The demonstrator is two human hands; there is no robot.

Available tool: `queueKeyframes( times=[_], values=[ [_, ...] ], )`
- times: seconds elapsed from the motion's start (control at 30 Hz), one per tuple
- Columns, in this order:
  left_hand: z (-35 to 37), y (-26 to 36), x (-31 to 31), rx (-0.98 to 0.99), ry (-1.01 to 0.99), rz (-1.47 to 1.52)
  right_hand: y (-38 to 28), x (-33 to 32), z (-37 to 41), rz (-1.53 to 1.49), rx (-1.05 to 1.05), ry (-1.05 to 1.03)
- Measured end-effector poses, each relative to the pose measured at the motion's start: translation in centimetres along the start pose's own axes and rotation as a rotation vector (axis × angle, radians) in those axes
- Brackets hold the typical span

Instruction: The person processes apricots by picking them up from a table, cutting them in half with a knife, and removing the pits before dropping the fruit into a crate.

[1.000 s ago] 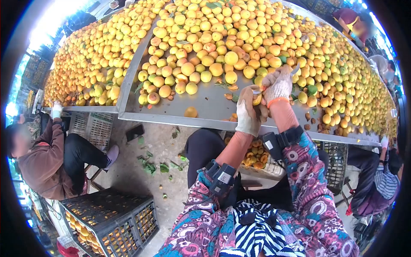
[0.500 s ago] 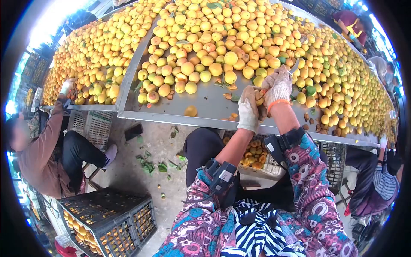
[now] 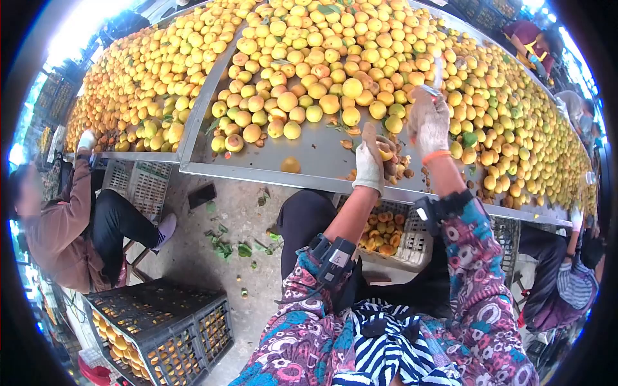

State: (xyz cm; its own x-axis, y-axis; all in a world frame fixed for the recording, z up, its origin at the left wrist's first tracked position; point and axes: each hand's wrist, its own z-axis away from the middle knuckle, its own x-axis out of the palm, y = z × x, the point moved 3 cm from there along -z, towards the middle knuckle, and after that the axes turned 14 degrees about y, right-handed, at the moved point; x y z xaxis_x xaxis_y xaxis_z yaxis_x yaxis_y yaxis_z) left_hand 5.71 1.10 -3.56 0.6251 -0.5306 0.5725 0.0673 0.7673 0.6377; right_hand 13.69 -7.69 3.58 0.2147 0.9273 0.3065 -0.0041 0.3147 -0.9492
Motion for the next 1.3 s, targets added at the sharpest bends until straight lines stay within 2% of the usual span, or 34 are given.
queueKeyframes(
  times=[0.03, 0.07, 0.17, 0.2, 0.3, 0.37, 0.4, 0.43, 0.5, 0.53, 0.63, 0.67, 0.7, 0.77, 0.8, 0.9, 0.93, 0.97, 1.0, 1.03, 1.07, 1.1, 1.13, 1.17, 1.23, 1.3],
  values=[
    [0.3, 0.2, 0.0, 0.003, -0.032, 0.013, -0.6, 0.2, 0.5, 0.128, -0.032, -0.104],
    [0.4, 0.2, 0.0, -0.048, -0.043, 0.045, -1.6, -0.3, 1.7, 0.496, -0.115, -0.255],
    [0.6, 0.4, 0.2, -0.141, -0.104, 0.07, -1.9, -1.0, 4.8, 0.79, -0.09, -0.597],
    [0.8, 0.3, 0.2, -0.139, -0.137, 0.028, -1.3, -0.9, 4.9, 0.828, -0.247, -0.684],
    [0.3, -0.5, 0.1, -0.165, -0.216, -0.068, -1.2, -2.4, 5.9, 0.853, 0.029, -0.564],
    [0.6, -0.4, 0.0, -0.154, -0.293, -0.13, -1.5, -2.5, 6.4, 0.847, -0.076, -0.491],
    [-0.3, -1.4, -0.4, -0.228, -0.346, -0.225, -1.4, -2.5, 6.5, 0.835, -0.147, -0.424],
    [0.7, -1.0, 0.6, -0.107, -0.216, -0.216, -1.1, -2.6, 6.4, 0.82, -0.217, -0.354],
    [-0.3, -2.4, 0.4, 0.077, -0.258, -0.389, 0.7, -4.2, 3.1, 0.832, -0.435, -0.245],
    [0.2, -1.4, 0.1, 0.244, -0.167, -0.486, 1.3, -4.7, 1.9, 0.756, -0.384, -0.232],
    [2.6, -0.7, -0.4, 0.805, -0.348, -0.764, 1.6, -6.4, 0.7, 0.699, -0.141, -0.11],
    [4.2, -1.0, -0.5, 0.893, -0.369, -0.885, 1.4, -7.1, 0.5, 0.707, -0.047, -0.056],
    [6.6, -0.9, -0.2, 0.977, -0.388, -1.007, 1.4, -8.1, 0.3, 0.636, 0.003, -0.039],
    [9.4, -1.0, 0.2, 0.924, -0.517, -1.135, 1.6, -10.4, 0.8, 0.497, 0.111, 0.001],
    [9.8, -1.5, 0.0, 0.952, -0.519, -1.212, 1.6, -10.9, 1.6, 0.467, 0.097, -0.005],
    [9.1, -0.6, -0.8, 1.17, -0.405, -1.028, 2.4, -12.8, 3.4, 0.379, 0.199, 0.005],
    [8.9, 0.2, -1.2, 1.254, -0.368, -0.961, 2.8, -13.4, 3.3, 0.407, 0.11, 0.027],
    [8.2, 1.3, -2.3, 1.236, -0.285, -1.085, 3.2, -13.8, 3.4, 0.339, 0.142, 0.063],
    [6.7, 3.0, -3.2, 1.344, -0.237, -1.073, 2.9, -13.8, 3.7, 0.273, 0.178, 0.098],
    [6.0, 5.2, -4.5, 1.321, -0.022, -1.289, 3.0, -13.9, 4.1, 0.207, 0.215, 0.137],
    [4.9, 7.9, -5.9, 1.274, 0.039, -1.246, 3.3, -14.1, 4.2, 0.151, 0.198, 0.093],
    [4.3, 10.1, -7.3, 1.32, 0.274, -1.495, 3.3, -14.1, 4.4, 0.135, 0.183, 0.088],
    [2.5, 11.9, -9.2, 1.27, 0.399, -1.685, 3.1, -13.9, 4.7, 0.119, 0.168, 0.083],
    [1.8, 13.7, -10.3, 1.086, 0.499, -1.909, 2.9, -13.8, 4.9, 0.106, 0.152, 0.081],
    [0.5, 15.1, -12.2, 0.746, 0.46, -2.13, 2.7, -13.7, 5.1, 0.062, 0.181, 0.071],
    [-0.9, 14.2, -12.8, 0.56, 0.354, -2.127, 2.8, -13.9, 5.1, 0.04, 0.178, 0.066]
  ],
)
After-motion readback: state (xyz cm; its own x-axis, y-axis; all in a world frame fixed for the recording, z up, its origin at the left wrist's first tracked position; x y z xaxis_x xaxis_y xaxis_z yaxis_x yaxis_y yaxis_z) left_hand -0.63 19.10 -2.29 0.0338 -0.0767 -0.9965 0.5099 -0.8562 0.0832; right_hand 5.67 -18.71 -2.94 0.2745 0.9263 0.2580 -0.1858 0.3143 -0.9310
